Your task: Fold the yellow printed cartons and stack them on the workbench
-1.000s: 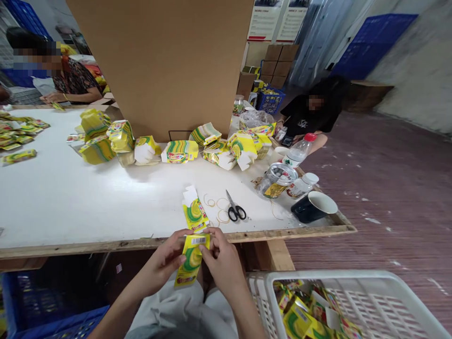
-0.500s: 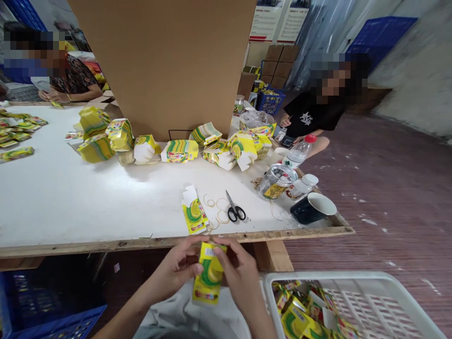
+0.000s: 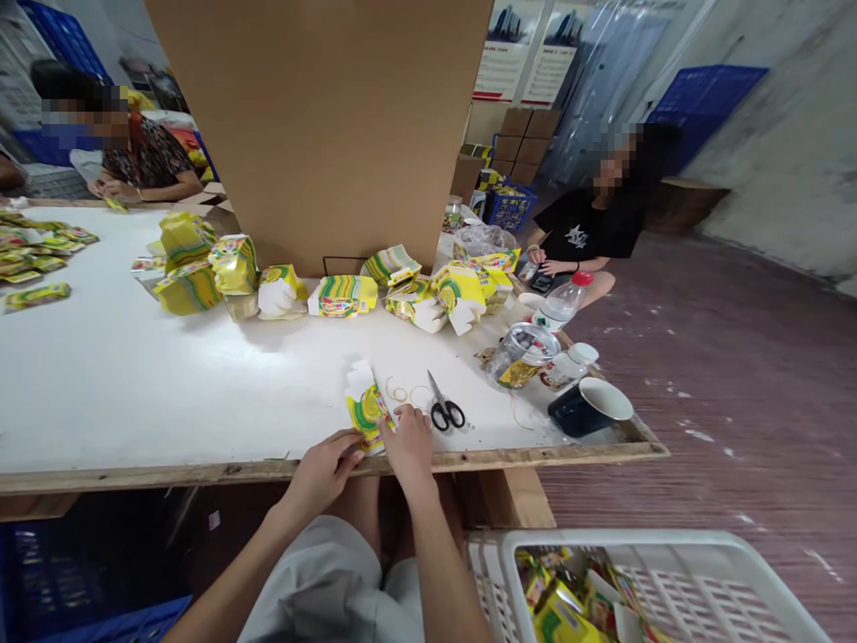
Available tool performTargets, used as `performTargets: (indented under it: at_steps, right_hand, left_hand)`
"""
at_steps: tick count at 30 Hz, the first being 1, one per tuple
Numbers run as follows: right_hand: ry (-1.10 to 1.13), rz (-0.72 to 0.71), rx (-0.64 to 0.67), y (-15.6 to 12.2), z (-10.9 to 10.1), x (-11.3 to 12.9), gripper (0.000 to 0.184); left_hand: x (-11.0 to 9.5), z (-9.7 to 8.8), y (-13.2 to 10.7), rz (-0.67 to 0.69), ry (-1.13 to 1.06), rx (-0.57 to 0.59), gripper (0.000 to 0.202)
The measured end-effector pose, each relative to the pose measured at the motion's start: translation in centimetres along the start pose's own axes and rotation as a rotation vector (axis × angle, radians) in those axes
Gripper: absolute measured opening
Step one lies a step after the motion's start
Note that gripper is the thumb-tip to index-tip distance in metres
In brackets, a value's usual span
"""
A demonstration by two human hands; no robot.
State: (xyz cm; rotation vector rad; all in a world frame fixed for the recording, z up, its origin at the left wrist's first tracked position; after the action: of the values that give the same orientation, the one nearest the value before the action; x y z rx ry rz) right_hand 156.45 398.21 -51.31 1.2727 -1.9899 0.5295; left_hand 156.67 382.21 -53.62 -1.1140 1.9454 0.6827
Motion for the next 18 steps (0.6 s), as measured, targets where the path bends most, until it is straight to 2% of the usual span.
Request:
performTargets:
  at_steps: [1,3,8,11,13,16,18]
  right_hand:
    - [0.016,0.024,-0.007,0.6,1.2,-0.1,0.011]
    - [0.066,0.059,-0.021,1.1,2.1,-0.6,0.014]
    - [0.307,0.067,-0.029,0.5,0.7,-1.4,0.012]
    - [0.522,0.081,-0.023,-1.1,0.2,-1.4,0.027]
    - [0.665,0.101,0.026,-2.7,0.5,-1.2,0.034]
    - [0.826,0.137,0.124,-5.3,1.5,-0.8,0.037]
    - [0.886,0.159,0.17,-6.5,1.8,-0.5,0.036]
  left_hand:
    - [0.0,0.0,0.0,0.0,-0.005,-0.002,0.028]
    - [0.0,0.0,0.0,-0.003,-0.029,-0.01,0.026]
    - [0.4,-0.8,0.1,-0.03,-0.198,-0.071,0.021]
    - [0.4,-1.8,-0.1,-0.056,-0.343,-0.143,0.035]
    - [0.4,-2.0,-0.5,-0.106,-0.627,-0.15,0.042]
    - [-0.2,-1.3,-1.1,-0.21,-1.132,-0.067,0.043]
    - [-0.8,-0.9,-1.4,-0.24,-1.247,-0.02,0.044]
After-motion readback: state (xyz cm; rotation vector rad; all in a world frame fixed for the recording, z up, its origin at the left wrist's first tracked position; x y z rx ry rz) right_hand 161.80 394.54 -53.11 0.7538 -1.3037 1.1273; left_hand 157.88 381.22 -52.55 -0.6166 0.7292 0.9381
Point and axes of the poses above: each hand's wrist, its own y-axis towards the middle knuckle, its own z-axis out of the palm, x = y × z, the point moved 6 cm from there along y, towards the middle knuckle
